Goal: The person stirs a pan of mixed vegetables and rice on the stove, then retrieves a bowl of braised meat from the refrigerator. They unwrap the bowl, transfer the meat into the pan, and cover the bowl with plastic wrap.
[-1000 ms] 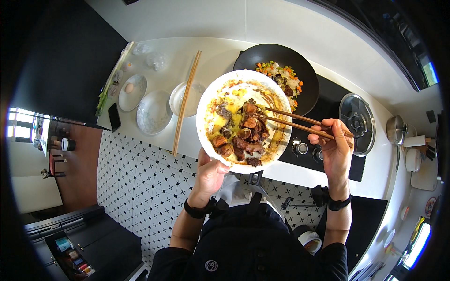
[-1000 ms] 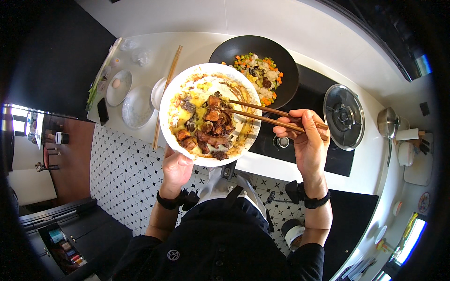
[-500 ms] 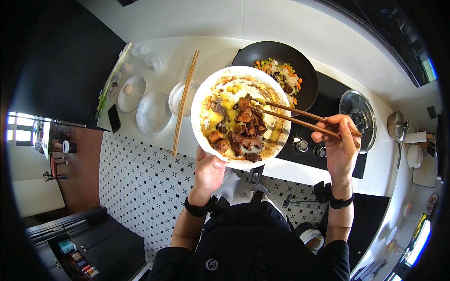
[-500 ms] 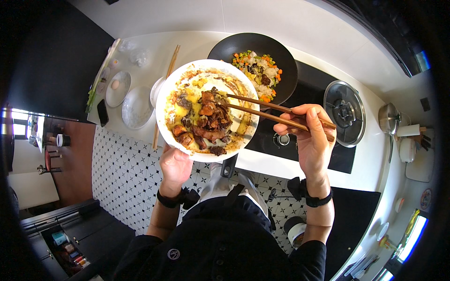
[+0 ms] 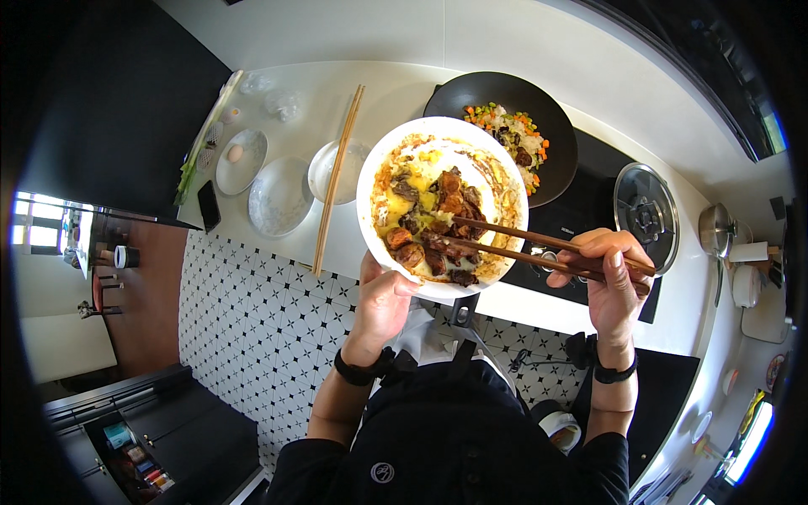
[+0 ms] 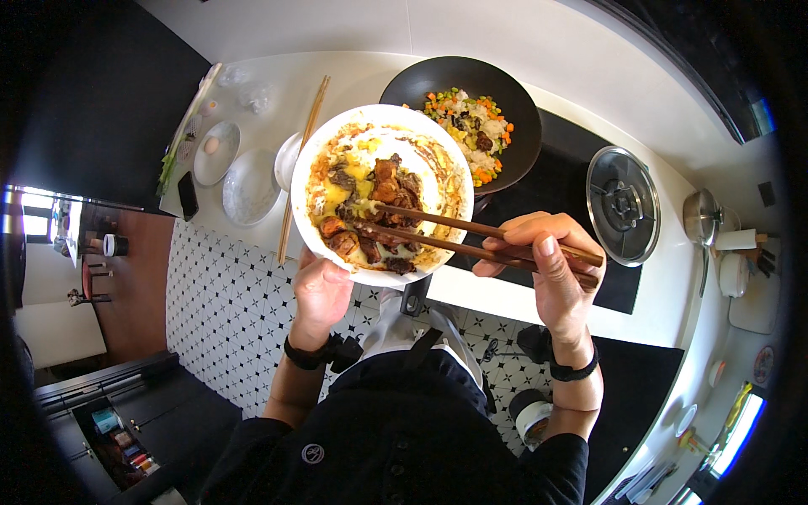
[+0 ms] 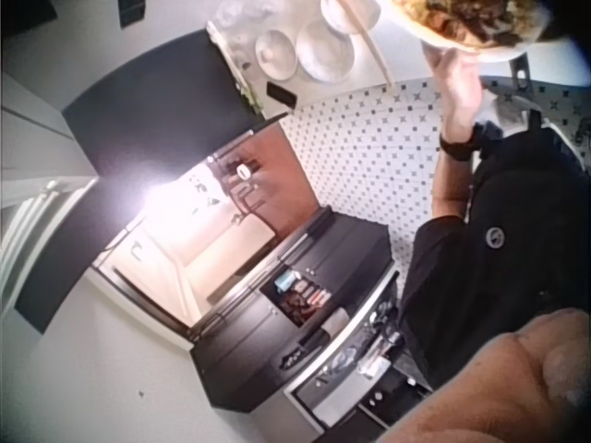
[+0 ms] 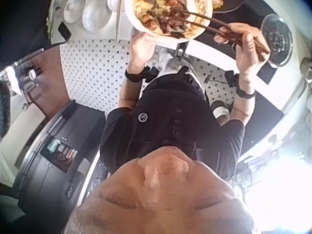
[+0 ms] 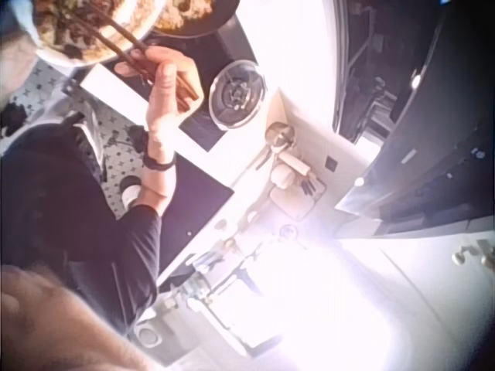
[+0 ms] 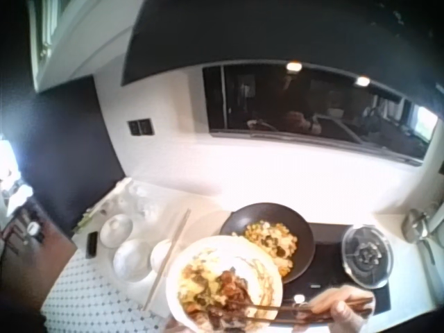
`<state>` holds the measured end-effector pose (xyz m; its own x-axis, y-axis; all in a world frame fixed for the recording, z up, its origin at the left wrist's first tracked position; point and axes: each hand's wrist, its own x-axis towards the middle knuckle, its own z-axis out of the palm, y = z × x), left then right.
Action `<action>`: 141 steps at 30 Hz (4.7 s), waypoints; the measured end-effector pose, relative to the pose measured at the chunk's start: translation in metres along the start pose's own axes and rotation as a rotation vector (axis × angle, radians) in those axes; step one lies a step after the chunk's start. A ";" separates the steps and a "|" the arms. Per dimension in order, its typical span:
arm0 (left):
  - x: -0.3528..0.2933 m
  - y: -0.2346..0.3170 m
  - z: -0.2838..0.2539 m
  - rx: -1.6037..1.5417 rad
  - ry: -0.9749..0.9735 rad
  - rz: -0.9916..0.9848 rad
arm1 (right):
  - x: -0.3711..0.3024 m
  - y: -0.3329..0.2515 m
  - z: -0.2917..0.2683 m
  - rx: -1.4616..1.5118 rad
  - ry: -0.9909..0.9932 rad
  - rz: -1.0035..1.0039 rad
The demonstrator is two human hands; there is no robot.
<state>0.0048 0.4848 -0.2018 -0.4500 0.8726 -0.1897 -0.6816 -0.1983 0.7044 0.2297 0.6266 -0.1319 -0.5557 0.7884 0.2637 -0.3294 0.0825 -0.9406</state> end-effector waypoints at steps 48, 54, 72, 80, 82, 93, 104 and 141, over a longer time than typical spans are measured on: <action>0.003 -0.010 -0.002 0.154 -0.030 -0.060 | 0.029 0.002 0.029 -0.741 -0.325 -0.439; 0.005 -0.011 -0.007 0.143 -0.026 -0.066 | 0.038 0.008 0.018 -0.653 -0.207 -0.279; 0.017 0.001 -0.016 -0.007 0.065 -0.095 | 0.021 0.018 -0.053 -0.182 0.077 0.029; 0.021 0.004 -0.011 -0.048 -0.032 -0.110 | 0.029 0.040 -0.079 -0.165 0.063 -0.026; 0.021 0.003 -0.010 -0.064 -0.008 -0.106 | 0.028 0.047 -0.080 -0.150 0.092 -0.029; 0.022 -0.001 -0.025 -0.231 -0.022 -0.234 | 0.039 0.066 -0.076 -0.008 0.378 -0.103; 0.022 0.024 -0.042 -0.141 0.039 -0.054 | 0.049 0.092 -0.057 -0.324 0.196 0.007; 0.053 0.024 -0.009 0.072 0.016 -0.063 | 0.032 -0.003 -0.055 -0.195 0.187 -0.112</action>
<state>-0.0411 0.5222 -0.2012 -0.4167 0.8752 -0.2457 -0.6658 -0.1098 0.7380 0.2545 0.6851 -0.1318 -0.3678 0.8652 0.3408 -0.2178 0.2761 -0.9361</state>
